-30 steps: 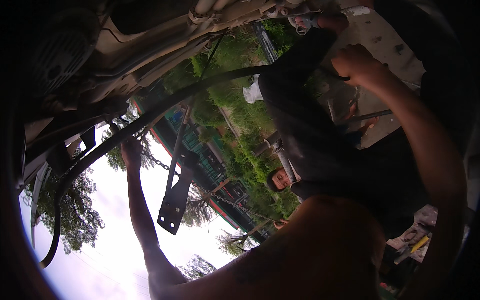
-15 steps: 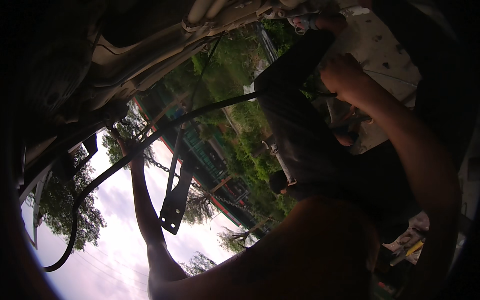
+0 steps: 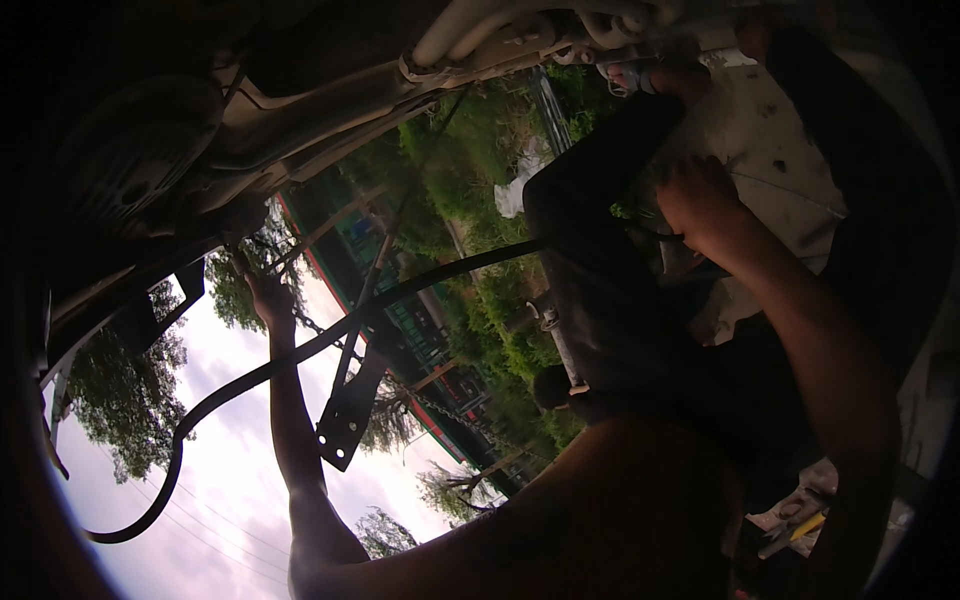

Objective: The person secures a chain to the front frame of a vehicle using a metal bracket and hammer. They repeatedly adjust the chain and bracket, then hammer the bracket into place to secure it.

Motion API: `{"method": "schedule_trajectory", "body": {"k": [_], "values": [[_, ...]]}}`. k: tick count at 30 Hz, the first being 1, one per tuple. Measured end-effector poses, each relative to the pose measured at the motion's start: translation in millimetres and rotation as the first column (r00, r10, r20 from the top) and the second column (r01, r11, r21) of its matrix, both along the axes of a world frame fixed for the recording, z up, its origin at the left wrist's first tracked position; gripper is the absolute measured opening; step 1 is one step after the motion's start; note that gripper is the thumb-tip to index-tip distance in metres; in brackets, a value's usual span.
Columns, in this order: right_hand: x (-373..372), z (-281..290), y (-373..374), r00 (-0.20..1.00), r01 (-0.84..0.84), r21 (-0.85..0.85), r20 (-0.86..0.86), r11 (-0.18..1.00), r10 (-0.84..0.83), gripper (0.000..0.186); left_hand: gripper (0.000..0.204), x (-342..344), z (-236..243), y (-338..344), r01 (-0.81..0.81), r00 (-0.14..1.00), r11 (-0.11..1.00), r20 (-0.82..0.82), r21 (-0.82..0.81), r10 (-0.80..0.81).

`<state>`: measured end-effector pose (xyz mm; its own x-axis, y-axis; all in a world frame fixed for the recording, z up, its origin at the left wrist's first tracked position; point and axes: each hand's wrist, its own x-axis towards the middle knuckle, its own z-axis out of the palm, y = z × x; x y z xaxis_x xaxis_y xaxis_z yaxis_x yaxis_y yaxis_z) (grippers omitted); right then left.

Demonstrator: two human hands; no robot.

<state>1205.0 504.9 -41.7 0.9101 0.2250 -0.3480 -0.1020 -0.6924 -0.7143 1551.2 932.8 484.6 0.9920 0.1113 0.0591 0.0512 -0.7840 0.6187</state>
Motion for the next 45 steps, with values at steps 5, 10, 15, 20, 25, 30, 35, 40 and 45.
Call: {"method": "schedule_trajectory", "body": {"k": [5, 10, 15, 20, 25, 30, 35, 40, 45], "values": [[-0.5, 12.1, -11.0, 0.999, -0.033, 0.057, -0.005, 0.998, 0.033, 0.030, 0.038, 15.0, 13.4, 51.7, 0.186, 0.923, 0.843, 0.204, 0.505, -0.326], [-2.9, 1.9, -2.2, 0.997, 0.058, 0.032, 0.057, 0.998, -0.060, 0.025, 0.034, 13.4, -5.5, 25.3, -0.198, 0.847, 0.203, 0.272, 0.959, -0.458], [0.1, 9.5, -11.7, 0.999, -0.046, 0.036, 0.011, 0.998, 0.046, 0.026, 0.039, -3.2, -5.9, 11.4, -0.263, 0.856, 0.189, 0.319, 0.946, -0.406], [5.8, 29.4, -28.6, 0.991, -0.116, 0.053, -0.065, 0.992, 0.119, 0.034, 0.051, -11.4, -31.8, -29.8, -0.182, 0.850, 0.712, 0.473, 0.678, -0.233], [3.1, 24.1, -22.9, 0.993, -0.115, 0.044, -0.024, 0.992, 0.116, 0.032, 0.073, -16.0, -23.1, -27.1, -0.199, 0.850, 0.802, 0.507, 0.563, -0.145], [6.1, 24.3, -25.9, 0.991, -0.110, 0.064, -0.067, 0.992, 0.114, 0.032, 0.083, -13.2, -37.8, -44.5, -0.388, 0.824, 0.599, 0.555, 0.700, -0.116], [2.8, 22.0, -26.7, 0.995, -0.085, 0.055, -0.047, 0.995, 0.088, 0.032, 0.081, -18.5, -38.3, -47.7, -0.412, 0.813, 0.567, 0.569, 0.713, -0.124], [-0.2, 19.9, -25.5, 0.996, -0.082, 0.074, -0.020, 0.994, 0.084, 0.033, 0.073, -21.3, -37.6, -39.4, -0.364, 0.787, 0.573, 0.571, 0.734, -0.232], [0.4, 20.6, -25.6, 0.998, -0.064, 0.069, -0.015, 0.996, 0.066, 0.037, 0.061, -23.7, -45.2, -48.0, -0.310, 0.783, 0.550, 0.537, 0.776, -0.315]]}}
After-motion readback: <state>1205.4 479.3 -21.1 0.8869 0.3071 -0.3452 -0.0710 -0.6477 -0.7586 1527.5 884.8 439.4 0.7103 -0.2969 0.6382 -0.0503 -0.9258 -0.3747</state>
